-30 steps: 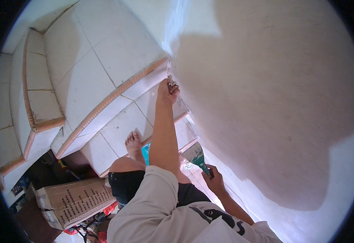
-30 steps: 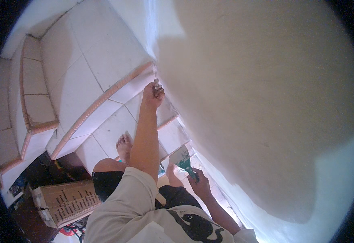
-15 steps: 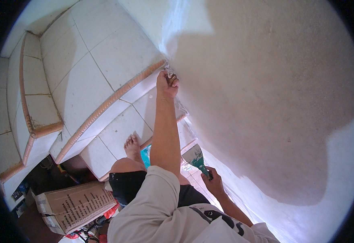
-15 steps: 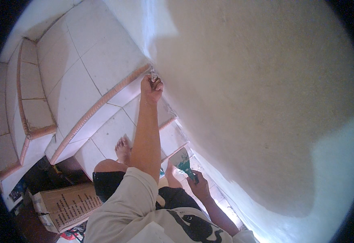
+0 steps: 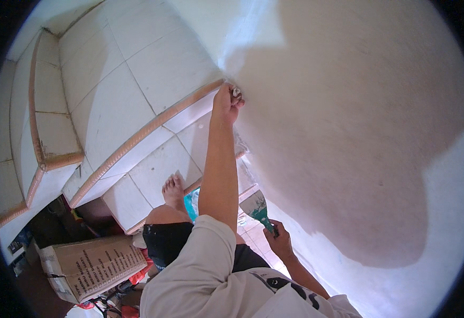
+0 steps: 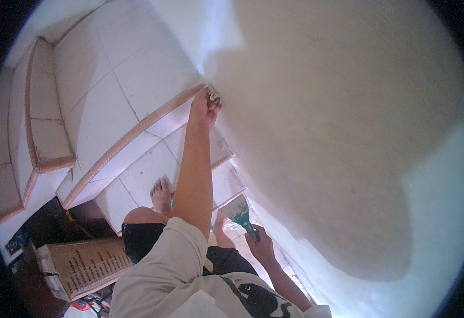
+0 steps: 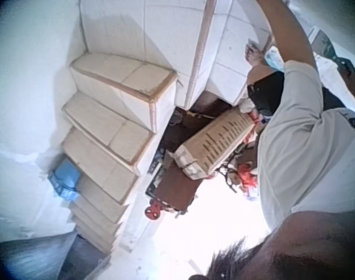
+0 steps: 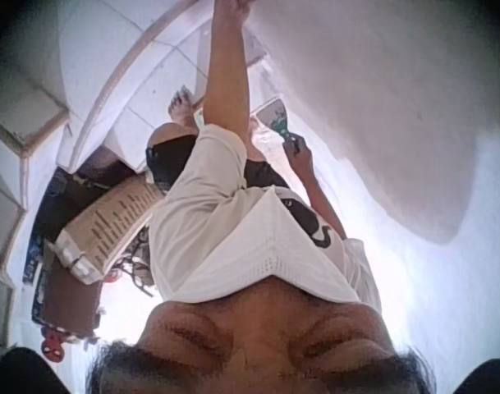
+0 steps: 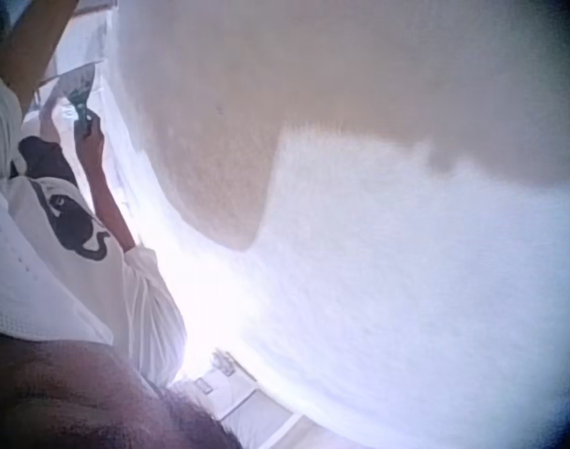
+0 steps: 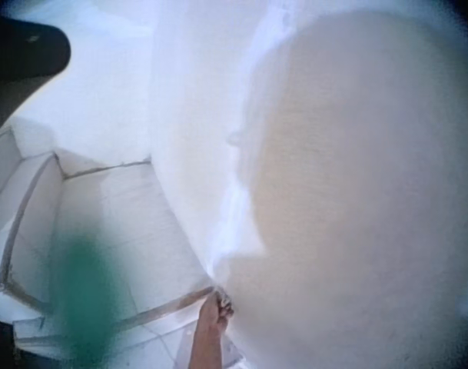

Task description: The person applies wall putty to the corner of a wall next to a set of stairs using a putty knife and their fingers. They take putty from a tray and smooth it over the crack at the wall junction.

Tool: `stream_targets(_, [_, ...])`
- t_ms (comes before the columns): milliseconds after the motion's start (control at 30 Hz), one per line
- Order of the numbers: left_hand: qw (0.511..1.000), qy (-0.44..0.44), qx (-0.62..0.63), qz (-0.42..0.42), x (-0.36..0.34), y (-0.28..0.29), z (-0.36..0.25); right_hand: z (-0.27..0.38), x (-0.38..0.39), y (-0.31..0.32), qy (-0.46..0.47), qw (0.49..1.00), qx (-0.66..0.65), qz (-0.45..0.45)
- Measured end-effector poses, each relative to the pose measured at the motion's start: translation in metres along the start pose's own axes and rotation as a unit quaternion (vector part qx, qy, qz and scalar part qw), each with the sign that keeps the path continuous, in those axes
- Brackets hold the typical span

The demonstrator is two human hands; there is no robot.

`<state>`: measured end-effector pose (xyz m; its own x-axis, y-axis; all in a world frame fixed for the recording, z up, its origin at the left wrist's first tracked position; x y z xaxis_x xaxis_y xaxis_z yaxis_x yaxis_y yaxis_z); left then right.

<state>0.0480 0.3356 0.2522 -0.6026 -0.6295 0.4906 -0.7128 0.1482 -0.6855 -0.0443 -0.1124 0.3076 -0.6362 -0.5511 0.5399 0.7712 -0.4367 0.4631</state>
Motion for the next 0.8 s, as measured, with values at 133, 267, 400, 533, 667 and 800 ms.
stream_targets(133, [0.999, 0.011, 0.005, -0.037, -0.004, 0.001, -0.013, -0.003, -0.001, -0.002, 0.008, 1.000, -0.004, 0.010])
stream_targets(267, [1.000, 0.000, -0.016, 0.003, 0.014, -0.017, -0.020, -0.011, -0.002, 0.001, 0.023, 0.999, -0.031, -0.008])
stream_targets(400, [0.994, 0.043, 0.033, -0.091, 0.032, -0.017, 0.003, -0.013, -0.003, -0.002, 0.004, 1.000, -0.015, 0.001])
stream_targets(533, [0.987, 0.057, 0.032, -0.148, 0.023, 0.030, 0.045, -0.003, -0.005, -0.013, 0.024, 0.999, -0.010, 0.028])
stream_targets(667, [0.977, 0.120, -0.001, -0.176, 0.020, 0.037, 0.061, -0.016, -0.005, -0.006, 0.011, 1.000, 0.009, 0.021])
stream_targets(800, [0.984, 0.088, 0.003, -0.153, 0.006, 0.054, 0.074, -0.024, -0.005, -0.006, 0.026, 0.999, 0.007, 0.020])
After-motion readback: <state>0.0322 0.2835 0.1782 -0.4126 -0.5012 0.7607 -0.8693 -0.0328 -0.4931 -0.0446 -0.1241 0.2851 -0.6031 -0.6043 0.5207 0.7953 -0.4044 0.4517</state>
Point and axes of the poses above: each hand's wrist, its own x-axis away from the middle knuckle, its own y-axis out of the back of the hand, z = x × y, the point moved 2 cm from there along -x, towards the middle knuckle, and after that the axes turned 13 degrees about -x, right-handed, at the moved point
